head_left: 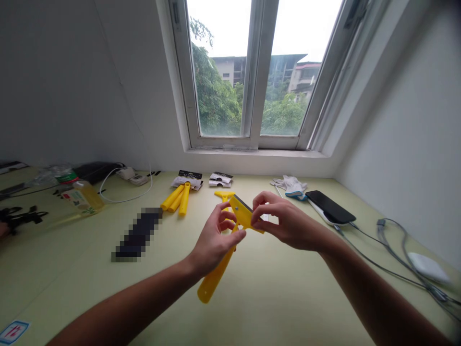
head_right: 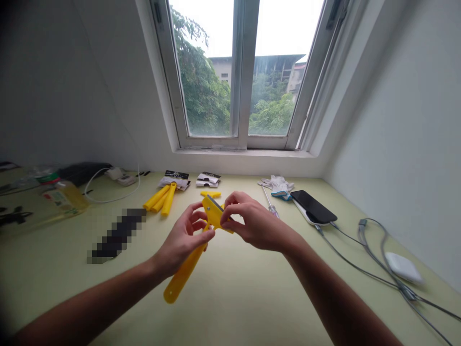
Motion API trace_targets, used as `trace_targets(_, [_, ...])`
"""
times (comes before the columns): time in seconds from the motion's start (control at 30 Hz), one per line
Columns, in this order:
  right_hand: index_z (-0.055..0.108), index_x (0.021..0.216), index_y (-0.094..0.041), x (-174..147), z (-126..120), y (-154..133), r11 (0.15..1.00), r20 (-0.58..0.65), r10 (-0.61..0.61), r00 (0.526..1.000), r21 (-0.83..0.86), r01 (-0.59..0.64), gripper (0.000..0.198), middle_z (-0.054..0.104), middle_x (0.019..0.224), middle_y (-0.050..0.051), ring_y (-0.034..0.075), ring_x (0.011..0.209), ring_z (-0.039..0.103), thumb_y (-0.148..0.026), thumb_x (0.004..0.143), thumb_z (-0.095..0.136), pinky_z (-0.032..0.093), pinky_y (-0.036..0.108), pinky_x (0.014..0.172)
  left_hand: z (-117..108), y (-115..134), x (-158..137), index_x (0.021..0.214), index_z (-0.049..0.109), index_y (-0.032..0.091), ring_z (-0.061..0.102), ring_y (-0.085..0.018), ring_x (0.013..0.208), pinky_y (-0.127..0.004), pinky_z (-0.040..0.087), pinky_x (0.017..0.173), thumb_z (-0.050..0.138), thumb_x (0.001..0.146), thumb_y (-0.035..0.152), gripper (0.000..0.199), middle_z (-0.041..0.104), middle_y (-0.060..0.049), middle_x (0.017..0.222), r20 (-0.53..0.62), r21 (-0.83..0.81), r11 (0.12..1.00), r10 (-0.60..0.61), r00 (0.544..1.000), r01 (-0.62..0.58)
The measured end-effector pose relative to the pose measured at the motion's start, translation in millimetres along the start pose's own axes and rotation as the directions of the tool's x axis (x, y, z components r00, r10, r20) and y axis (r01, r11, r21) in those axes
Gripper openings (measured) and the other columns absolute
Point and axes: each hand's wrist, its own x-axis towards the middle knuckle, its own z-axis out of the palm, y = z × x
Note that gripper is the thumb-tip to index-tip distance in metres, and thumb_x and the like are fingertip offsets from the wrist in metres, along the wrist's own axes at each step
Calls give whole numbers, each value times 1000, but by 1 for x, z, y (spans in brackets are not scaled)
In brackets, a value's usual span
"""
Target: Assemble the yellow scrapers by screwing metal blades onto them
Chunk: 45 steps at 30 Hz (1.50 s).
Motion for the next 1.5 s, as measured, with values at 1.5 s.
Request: trace_targets(1.5, [55,109,-19,21,37,6,442,37,445,895,860,-255,30,64,82,4,15,74,63,-34,83,56,52,31,70,-17,1,16,110,67,29,54,-26,111,-44,41,99,52,85,16,32,60,-8,120,174,611,595,543,822,-522])
